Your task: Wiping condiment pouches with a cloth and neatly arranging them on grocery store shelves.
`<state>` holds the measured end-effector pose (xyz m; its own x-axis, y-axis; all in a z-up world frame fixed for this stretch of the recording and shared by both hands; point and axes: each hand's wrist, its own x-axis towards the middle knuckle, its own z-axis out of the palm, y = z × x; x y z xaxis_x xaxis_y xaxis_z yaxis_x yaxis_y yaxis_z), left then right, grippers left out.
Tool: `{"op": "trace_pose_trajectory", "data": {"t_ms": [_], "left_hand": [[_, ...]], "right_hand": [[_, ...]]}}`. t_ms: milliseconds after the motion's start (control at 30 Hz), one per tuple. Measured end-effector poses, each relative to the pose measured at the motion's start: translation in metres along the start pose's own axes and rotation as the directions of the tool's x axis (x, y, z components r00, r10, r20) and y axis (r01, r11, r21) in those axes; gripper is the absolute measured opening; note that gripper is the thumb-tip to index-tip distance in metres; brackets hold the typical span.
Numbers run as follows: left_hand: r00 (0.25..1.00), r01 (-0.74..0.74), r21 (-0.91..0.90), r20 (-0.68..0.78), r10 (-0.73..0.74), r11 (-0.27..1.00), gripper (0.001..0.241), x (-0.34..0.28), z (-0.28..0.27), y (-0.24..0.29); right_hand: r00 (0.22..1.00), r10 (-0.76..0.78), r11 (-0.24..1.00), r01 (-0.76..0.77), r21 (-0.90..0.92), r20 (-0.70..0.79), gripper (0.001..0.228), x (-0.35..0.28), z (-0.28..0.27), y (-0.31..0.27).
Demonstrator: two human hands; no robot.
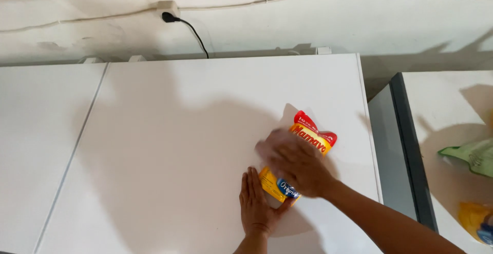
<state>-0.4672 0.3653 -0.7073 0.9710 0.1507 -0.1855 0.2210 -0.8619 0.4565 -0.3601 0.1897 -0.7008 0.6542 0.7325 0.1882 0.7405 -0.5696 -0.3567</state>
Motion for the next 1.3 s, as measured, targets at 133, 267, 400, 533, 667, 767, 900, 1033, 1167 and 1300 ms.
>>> {"op": "trace_pose_trajectory", "data": {"t_ms": [133, 267, 400, 533, 667, 767, 900, 1033, 1167, 1300], "left_hand": [[0.999, 0.040, -0.054, 0.007, -0.040, 0.998, 0.135, -0.004, -0.013, 0.008], [0.999, 0.035, -0.089, -0.017, -0.036, 0.995, 0.136, 0.003, -0.013, 0.008], [1.000, 0.013, -0.054, -0.003, -0.013, 0.998, 0.131, -0.003, -0.008, 0.004], [0.999, 0.047, -0.063, 0.025, -0.046, 0.997, 0.133, -0.002, -0.016, 0.010], [1.000, 0.012, 0.010, -0.016, -0.012, 1.000, 0.133, 0.004, 0.014, -0.009], [0.999, 0.005, 0.025, -0.050, -0.004, 1.000, 0.132, -0.003, 0.008, -0.002], [0.997, 0.049, -0.040, -0.064, -0.051, 0.998, 0.137, -0.006, -0.009, 0.013], [0.993, 0.024, -0.051, -0.112, -0.029, 0.998, 0.134, -0.001, -0.003, 0.009], [0.986, -0.100, -0.074, -0.139, 0.089, 0.992, 0.129, -0.028, 0.001, 0.005], [0.848, -0.432, 0.122, -0.281, 0.449, 0.893, 0.092, -0.006, 0.038, -0.015]], "right_hand": [[0.800, 0.560, 0.816, -0.577, -0.023, -0.216, 0.055, 0.004, 0.036, 0.050], [0.815, 0.514, 0.838, -0.543, -0.043, -0.268, 0.061, 0.000, 0.036, 0.047], [0.818, 0.499, 0.844, -0.534, -0.054, -0.287, 0.068, -0.033, 0.034, 0.024], [0.675, 0.712, 0.684, -0.607, -0.404, 0.191, 0.044, -0.008, 0.000, 0.010], [0.981, 0.193, 0.978, -0.193, -0.074, -0.008, 0.054, -0.006, -0.002, -0.023], [0.980, 0.098, 0.989, -0.116, 0.097, 0.172, 0.051, -0.008, -0.001, -0.007], [0.854, 0.474, 0.879, -0.475, 0.052, -0.216, 0.055, -0.007, 0.029, 0.061], [0.738, 0.654, 0.756, -0.644, 0.114, -0.168, 0.069, -0.007, 0.004, 0.088], [0.608, 0.792, 0.598, -0.790, 0.133, 0.054, 0.075, -0.022, -0.016, 0.077], [0.529, 0.848, 0.499, -0.821, 0.278, 0.041, 0.077, -0.021, -0.020, 0.099]]}}
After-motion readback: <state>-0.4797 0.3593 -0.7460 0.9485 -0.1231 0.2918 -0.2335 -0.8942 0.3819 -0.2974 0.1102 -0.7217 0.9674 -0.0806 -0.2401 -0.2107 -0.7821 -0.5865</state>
